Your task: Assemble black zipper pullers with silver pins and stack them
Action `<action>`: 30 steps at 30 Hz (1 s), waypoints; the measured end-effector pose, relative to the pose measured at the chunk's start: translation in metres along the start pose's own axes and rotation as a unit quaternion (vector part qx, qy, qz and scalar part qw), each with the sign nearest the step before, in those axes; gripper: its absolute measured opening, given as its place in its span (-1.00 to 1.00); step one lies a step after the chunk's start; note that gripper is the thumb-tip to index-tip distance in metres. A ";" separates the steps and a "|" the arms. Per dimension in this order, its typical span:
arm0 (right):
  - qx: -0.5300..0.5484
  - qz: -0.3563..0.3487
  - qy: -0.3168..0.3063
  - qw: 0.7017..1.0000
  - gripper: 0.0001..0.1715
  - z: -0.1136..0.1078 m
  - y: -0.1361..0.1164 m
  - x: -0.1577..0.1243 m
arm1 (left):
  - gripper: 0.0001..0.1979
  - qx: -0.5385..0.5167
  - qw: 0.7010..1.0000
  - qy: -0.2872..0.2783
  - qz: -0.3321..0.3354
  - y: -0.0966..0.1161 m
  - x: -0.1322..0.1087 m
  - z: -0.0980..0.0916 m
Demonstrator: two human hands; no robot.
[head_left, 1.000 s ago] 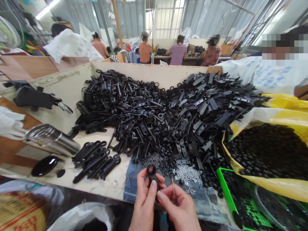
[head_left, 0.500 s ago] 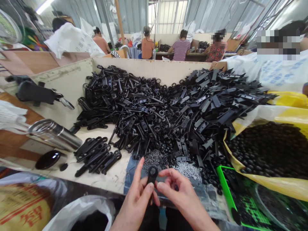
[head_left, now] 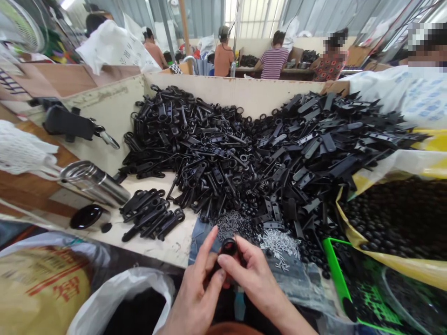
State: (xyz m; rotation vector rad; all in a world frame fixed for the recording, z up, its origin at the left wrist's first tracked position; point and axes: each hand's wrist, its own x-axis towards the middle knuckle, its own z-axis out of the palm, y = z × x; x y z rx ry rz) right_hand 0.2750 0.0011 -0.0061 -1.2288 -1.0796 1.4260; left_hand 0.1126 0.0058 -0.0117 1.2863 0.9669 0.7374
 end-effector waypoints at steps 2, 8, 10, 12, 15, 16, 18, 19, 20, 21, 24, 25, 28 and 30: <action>-0.029 -0.019 0.037 0.999 -0.59 0.004 0.002 -0.001 | -0.22 -0.035 0.999 0.023 -0.014 -0.003 0.001 0.000; -0.070 -0.050 0.080 0.993 -0.68 -0.009 -0.002 -0.003 | -0.52 0.055 0.998 0.028 0.000 0.008 0.011 -0.007; -0.059 -0.040 0.061 0.996 -0.67 -0.014 -0.006 -0.005 | -0.71 0.128 0.991 0.007 0.048 0.015 0.013 -0.009; -0.059 -0.038 0.048 0.996 -0.68 -0.016 -0.009 -0.006 | -0.75 0.163 0.983 -0.009 0.080 0.020 0.014 -0.008; -0.059 -0.048 0.048 0.996 -0.74 -0.015 -0.011 -0.007 | -0.78 0.192 0.976 -0.005 0.102 0.025 0.013 -0.005; -0.061 -0.054 0.050 0.995 -0.75 -0.014 -0.011 -0.008 | -0.80 0.202 0.973 -0.002 0.111 0.026 0.013 -0.003; -0.074 -0.061 0.054 0.994 -0.75 -0.013 -0.009 -0.007 | -0.80 0.219 0.968 -0.001 0.125 0.027 0.013 -0.001; -0.084 -0.063 0.056 0.993 -0.74 -0.012 -0.007 -0.006 | -0.80 0.225 0.966 -0.001 0.126 0.027 0.014 0.000; -0.092 -0.063 0.058 0.992 -0.73 -0.012 -0.006 -0.005 | -0.78 0.231 0.965 -0.001 0.122 0.027 0.015 0.000; -0.099 -0.063 0.061 0.991 -0.73 -0.011 -0.005 -0.004 | -0.76 0.235 0.965 0.002 0.116 0.025 0.015 0.001; -0.106 -0.054 0.052 0.992 -0.70 -0.009 -0.002 0.002 | -0.72 0.221 0.972 0.009 0.084 0.018 0.014 -0.003; -0.102 -0.045 0.039 0.993 -0.72 -0.009 -0.001 0.003 | -0.72 0.214 0.974 0.012 0.069 0.014 0.013 -0.009; -0.089 -0.005 -0.001 0.996 -0.58 -0.012 0.001 0.007 | -0.71 0.242 0.962 0.119 0.037 0.004 0.010 -0.044; -0.109 0.005 0.004 0.994 -0.46 -0.016 0.003 0.012 | -0.69 0.327 0.901 0.278 0.065 0.001 0.009 -0.080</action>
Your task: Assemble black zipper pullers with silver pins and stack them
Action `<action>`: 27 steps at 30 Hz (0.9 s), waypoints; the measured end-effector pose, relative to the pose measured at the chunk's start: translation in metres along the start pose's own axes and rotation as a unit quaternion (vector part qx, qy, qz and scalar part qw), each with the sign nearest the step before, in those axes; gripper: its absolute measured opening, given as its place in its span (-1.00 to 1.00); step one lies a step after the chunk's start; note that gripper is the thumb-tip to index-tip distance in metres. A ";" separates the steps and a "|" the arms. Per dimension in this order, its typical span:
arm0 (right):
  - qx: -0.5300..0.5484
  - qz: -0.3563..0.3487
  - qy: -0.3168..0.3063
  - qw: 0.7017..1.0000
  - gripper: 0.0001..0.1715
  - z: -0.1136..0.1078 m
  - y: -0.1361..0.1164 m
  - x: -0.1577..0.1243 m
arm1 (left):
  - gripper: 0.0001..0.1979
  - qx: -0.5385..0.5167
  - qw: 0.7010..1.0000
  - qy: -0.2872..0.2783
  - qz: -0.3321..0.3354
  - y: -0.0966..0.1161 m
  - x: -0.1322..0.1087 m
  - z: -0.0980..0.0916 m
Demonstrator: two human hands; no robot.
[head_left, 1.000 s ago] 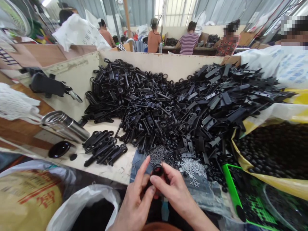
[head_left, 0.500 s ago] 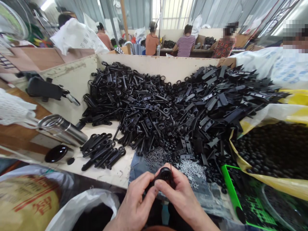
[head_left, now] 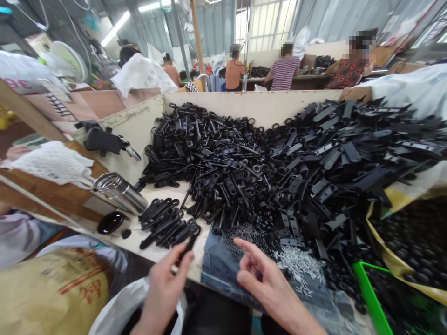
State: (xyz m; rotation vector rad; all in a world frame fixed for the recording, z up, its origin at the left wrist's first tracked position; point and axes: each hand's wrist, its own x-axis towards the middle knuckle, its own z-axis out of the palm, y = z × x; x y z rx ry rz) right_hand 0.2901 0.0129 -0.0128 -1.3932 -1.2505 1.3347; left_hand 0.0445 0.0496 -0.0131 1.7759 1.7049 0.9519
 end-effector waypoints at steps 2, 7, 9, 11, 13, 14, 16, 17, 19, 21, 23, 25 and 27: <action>-0.055 -0.014 0.012 0.998 -0.60 -0.004 0.000 0.007 | -0.65 0.129 0.981 0.121 0.082 -0.022 0.019 -0.022; -0.300 -0.106 0.035 0.947 -0.77 -0.001 -0.013 0.039 | -0.60 0.307 0.918 0.174 0.182 -0.041 0.052 -0.031; -0.378 -0.118 0.046 0.917 -0.83 0.007 -0.019 0.054 | -0.57 0.339 0.911 0.159 0.175 -0.041 0.052 -0.018; -0.411 -0.120 0.047 0.903 -0.88 0.017 -0.024 0.067 | -0.53 0.356 0.908 0.136 0.174 -0.042 0.049 -0.004; -0.428 -0.122 0.043 0.895 -0.87 0.026 -0.025 0.076 | -0.54 0.354 0.910 0.117 0.180 -0.045 0.048 0.006; -0.436 -0.120 0.042 0.891 -0.86 0.030 -0.025 0.079 | -0.56 0.350 0.912 0.116 0.180 -0.047 0.049 0.010; -0.445 -0.116 0.046 0.887 -0.87 0.034 -0.025 0.082 | -0.59 0.338 0.917 0.126 0.171 -0.050 0.054 0.013; -0.444 -0.114 0.051 0.887 -0.86 0.034 -0.025 0.082 | -0.59 0.332 0.919 0.133 0.167 -0.052 0.058 0.014; -0.430 -0.113 0.069 0.893 -0.77 0.028 -0.025 0.079 | -0.59 0.320 0.921 0.147 0.165 -0.053 0.065 0.016; -0.408 -0.110 0.097 0.901 -0.65 0.015 -0.026 0.070 | -0.57 0.303 0.923 0.164 0.169 -0.049 0.068 0.016; -0.378 -0.101 0.128 0.911 -0.63 -0.002 -0.026 0.055 | -0.52 0.272 0.927 0.184 0.183 -0.039 0.065 0.017; -0.347 -0.100 0.140 0.922 -0.68 -0.021 -0.027 0.037 | -0.47 0.214 0.936 0.179 0.215 -0.020 0.058 0.018; -0.342 -0.117 0.107 0.926 -0.70 -0.036 -0.030 0.019 | -0.43 0.134 0.946 0.121 0.268 0.005 0.049 0.022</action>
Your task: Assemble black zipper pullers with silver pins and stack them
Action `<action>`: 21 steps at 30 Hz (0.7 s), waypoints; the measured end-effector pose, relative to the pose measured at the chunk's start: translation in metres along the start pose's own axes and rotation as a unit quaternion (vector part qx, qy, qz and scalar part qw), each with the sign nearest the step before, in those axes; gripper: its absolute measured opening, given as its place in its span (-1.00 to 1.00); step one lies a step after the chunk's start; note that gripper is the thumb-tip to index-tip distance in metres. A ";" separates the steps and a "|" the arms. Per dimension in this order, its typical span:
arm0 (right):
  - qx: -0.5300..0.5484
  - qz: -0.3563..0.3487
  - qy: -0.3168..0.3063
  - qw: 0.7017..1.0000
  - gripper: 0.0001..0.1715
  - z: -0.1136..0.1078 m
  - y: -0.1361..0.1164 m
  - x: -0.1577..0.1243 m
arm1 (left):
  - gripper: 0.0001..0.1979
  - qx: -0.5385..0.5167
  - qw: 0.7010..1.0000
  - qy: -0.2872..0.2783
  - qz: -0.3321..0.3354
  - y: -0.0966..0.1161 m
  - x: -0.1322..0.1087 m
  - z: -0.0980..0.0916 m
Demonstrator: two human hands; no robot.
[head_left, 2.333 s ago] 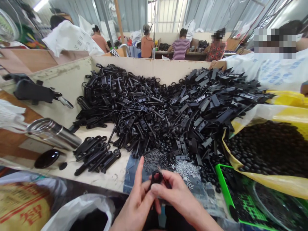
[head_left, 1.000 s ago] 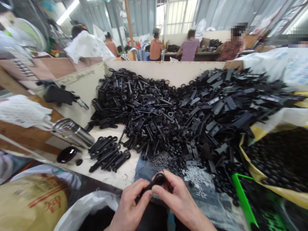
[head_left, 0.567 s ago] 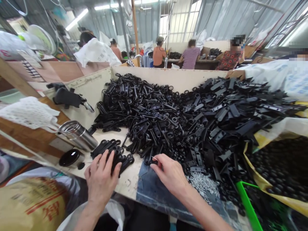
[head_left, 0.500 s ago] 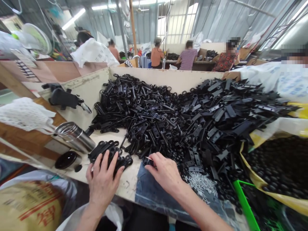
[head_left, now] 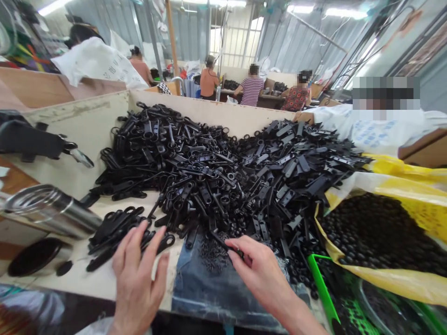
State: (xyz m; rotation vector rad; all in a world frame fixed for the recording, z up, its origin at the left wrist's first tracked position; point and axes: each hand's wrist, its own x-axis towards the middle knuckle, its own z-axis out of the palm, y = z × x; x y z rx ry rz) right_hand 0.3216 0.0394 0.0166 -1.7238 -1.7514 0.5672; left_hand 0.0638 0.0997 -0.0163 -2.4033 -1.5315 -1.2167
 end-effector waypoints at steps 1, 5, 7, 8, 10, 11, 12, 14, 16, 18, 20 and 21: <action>-0.003 -0.025 -0.027 0.999 -0.69 -0.008 0.001 -0.006 | -0.42 -0.049 0.998 -0.033 0.023 0.014 0.003 0.000; 0.015 -0.100 -0.133 0.986 -0.65 -0.027 -0.001 -0.012 | -0.48 -0.275 0.911 -0.307 0.011 0.060 0.012 0.010; 0.049 -0.099 -0.130 0.985 -0.68 -0.031 0.002 -0.005 | -0.52 -0.391 0.815 -0.414 -0.107 0.072 0.015 0.020; 0.062 -0.090 -0.112 0.988 -0.71 -0.032 0.005 0.001 | -0.51 -0.441 0.764 -0.434 -0.180 0.076 0.016 0.025; 0.056 -0.062 -0.039 0.996 -0.79 -0.034 0.017 0.015 | -0.46 -0.513 0.686 -0.413 -0.309 0.078 0.018 0.033; 0.041 -0.046 0.004 0.998 -0.81 -0.035 0.023 0.024 | -0.43 -0.534 0.661 -0.387 -0.359 0.078 0.018 0.035; 0.022 -0.032 0.045 0.998 -0.82 -0.036 0.030 0.032 | -0.42 -0.545 0.644 -0.360 -0.397 0.078 0.018 0.035; -0.018 -0.014 0.100 0.995 -0.80 -0.037 0.041 0.051 | -0.42 -0.554 0.621 -0.326 -0.448 0.078 0.016 0.034; -0.041 -0.013 0.107 0.993 -0.77 -0.036 0.044 0.070 | -0.42 -0.560 0.594 -0.315 -0.484 0.079 0.013 0.031; -0.066 -0.023 0.091 0.993 -0.77 -0.030 0.040 0.087 | -0.43 -0.570 0.567 -0.305 -0.511 0.081 0.010 0.029; -0.093 -0.034 0.064 0.993 -0.76 -0.022 0.033 0.100 | -0.44 -0.584 0.539 -0.292 -0.532 0.082 0.007 0.030; -0.106 -0.037 0.053 0.992 -0.76 -0.019 0.031 0.104 | -0.44 -0.592 0.528 -0.283 -0.540 0.082 0.006 0.030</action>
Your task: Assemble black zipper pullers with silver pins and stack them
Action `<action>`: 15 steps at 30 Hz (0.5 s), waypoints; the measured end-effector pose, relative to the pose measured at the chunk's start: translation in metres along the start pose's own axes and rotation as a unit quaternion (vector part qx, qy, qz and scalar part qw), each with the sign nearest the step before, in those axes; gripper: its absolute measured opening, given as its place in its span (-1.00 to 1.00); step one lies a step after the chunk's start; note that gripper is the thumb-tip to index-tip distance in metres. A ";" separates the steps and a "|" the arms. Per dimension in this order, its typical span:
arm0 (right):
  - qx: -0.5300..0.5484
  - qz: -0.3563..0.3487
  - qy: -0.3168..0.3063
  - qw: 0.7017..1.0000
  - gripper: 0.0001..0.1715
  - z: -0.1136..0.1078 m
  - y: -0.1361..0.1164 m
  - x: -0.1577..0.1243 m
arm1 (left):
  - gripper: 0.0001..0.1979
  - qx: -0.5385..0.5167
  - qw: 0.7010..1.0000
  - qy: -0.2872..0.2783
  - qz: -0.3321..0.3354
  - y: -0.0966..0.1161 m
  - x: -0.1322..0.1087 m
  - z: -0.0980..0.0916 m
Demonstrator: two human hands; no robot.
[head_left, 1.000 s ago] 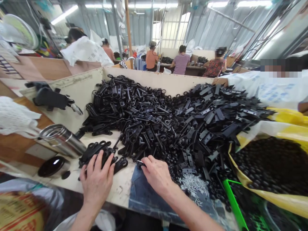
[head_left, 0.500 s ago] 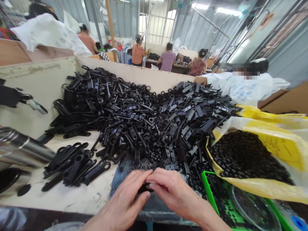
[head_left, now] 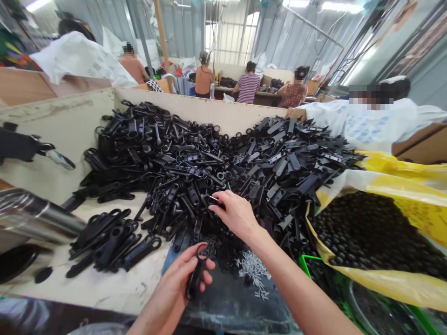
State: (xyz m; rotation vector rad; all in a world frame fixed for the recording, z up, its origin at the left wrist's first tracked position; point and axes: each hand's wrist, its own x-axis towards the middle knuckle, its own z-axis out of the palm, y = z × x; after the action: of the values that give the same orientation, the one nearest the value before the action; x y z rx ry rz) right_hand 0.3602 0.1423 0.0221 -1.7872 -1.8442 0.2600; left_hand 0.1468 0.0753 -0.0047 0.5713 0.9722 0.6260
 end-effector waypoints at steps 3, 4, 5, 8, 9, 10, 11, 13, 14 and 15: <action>-0.025 -0.009 -0.024 0.999 -0.72 0.003 -0.001 0.001 | -0.44 -0.037 0.999 0.011 0.003 -0.003 0.001 -0.005; -0.030 -0.011 -0.030 0.999 -0.65 0.001 0.001 -0.001 | -0.45 -0.042 0.999 0.014 0.003 -0.004 0.000 -0.007; -0.035 -0.011 -0.034 0.999 -0.58 -0.002 0.005 -0.004 | -0.47 -0.046 0.999 0.015 0.001 -0.005 0.000 -0.009; -0.067 -0.001 -0.034 0.997 -0.66 -0.010 0.014 -0.008 | -0.52 -0.060 0.998 0.010 -0.014 -0.006 -0.003 -0.011; -0.083 0.005 -0.032 0.996 -0.74 -0.010 0.016 -0.008 | -0.53 -0.064 0.998 0.007 -0.019 -0.006 -0.004 -0.011; -0.098 0.011 -0.030 0.995 -0.78 -0.009 0.017 -0.006 | -0.53 -0.068 0.997 0.003 -0.023 -0.006 -0.004 -0.010; -0.111 0.015 -0.030 0.993 -0.81 -0.007 0.016 -0.003 | -0.53 -0.071 0.997 0.000 -0.024 -0.006 -0.004 -0.009; -0.125 0.022 -0.029 0.991 -0.87 -0.003 0.014 0.006 | -0.52 -0.075 0.997 -0.006 -0.021 -0.007 -0.003 -0.007; -0.125 0.024 -0.027 0.991 -0.89 -0.001 0.013 0.010 | -0.52 -0.074 0.997 -0.010 -0.016 -0.007 -0.004 -0.006; -0.121 0.025 -0.024 0.992 -0.90 -0.001 0.013 0.013 | -0.52 -0.071 0.997 -0.012 -0.012 -0.007 -0.004 -0.006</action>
State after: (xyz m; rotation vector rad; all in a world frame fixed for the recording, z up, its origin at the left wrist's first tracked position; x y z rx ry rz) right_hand 0.3720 0.1563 0.0199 -2.0063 -1.9344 0.1013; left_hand 0.1416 0.0687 -0.0098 0.4387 0.9028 0.6598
